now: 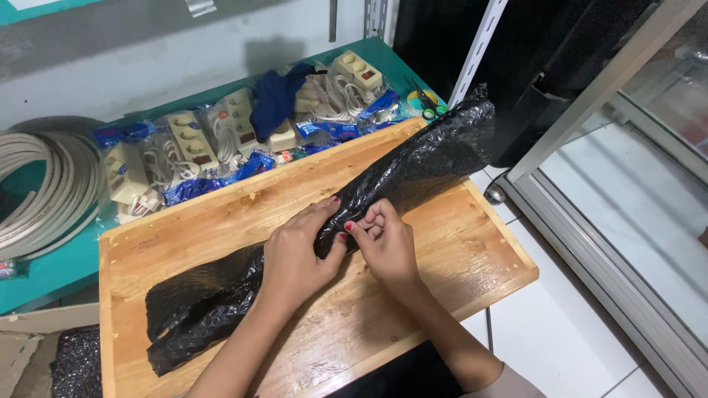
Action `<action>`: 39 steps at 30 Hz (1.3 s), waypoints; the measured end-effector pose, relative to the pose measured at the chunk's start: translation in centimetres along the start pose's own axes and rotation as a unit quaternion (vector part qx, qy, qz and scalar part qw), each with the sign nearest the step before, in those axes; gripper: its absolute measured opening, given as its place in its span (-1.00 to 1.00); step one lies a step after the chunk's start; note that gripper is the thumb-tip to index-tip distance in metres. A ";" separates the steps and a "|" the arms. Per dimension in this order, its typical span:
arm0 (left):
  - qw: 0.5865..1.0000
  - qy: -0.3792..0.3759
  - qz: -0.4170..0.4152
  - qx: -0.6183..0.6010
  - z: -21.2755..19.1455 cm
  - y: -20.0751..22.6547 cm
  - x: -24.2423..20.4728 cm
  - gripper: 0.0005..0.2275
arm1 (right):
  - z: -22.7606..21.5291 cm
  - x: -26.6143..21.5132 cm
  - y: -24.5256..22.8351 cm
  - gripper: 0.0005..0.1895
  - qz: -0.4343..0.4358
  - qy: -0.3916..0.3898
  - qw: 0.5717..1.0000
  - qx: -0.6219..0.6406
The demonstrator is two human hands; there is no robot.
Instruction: Wrapping a power strip in black bubble wrap and securing it with tape on a wooden board.
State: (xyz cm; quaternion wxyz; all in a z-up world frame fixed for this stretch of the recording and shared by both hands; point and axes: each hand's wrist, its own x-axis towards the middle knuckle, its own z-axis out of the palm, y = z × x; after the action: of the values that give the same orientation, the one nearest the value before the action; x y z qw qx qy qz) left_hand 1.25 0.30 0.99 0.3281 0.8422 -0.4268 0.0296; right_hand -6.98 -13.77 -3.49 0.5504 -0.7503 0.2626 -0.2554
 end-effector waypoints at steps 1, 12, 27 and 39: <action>1.000 0.001 0.000 0.001 0.1 -0.2 0.2 -0.60 | 0.0 0.0 0.0 -0.71 -0.001 0.000 1.000 0.001; 0.994 -0.110 -0.006 0.008 -2.3 -0.4 1.3 -0.60 | -0.7 0.1 0.6 -0.74 -0.018 -0.022 0.998 -0.058; 0.926 -0.170 -0.183 0.284 -11.2 -2.5 -0.1 -0.54 | -0.2 0.8 1.0 -0.73 -0.029 -0.022 0.999 -0.001; 0.959 0.011 0.049 0.278 -6.2 2.9 -1.9 -0.20 | -0.3 0.5 0.6 -0.68 -0.055 -0.033 0.998 -0.023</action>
State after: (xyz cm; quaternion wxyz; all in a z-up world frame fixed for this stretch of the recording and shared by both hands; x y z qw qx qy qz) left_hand -0.71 4.00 6.69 0.0843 0.8776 -0.4392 0.1725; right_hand -6.94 -14.49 -3.94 0.5266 -0.7839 0.2084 -0.2545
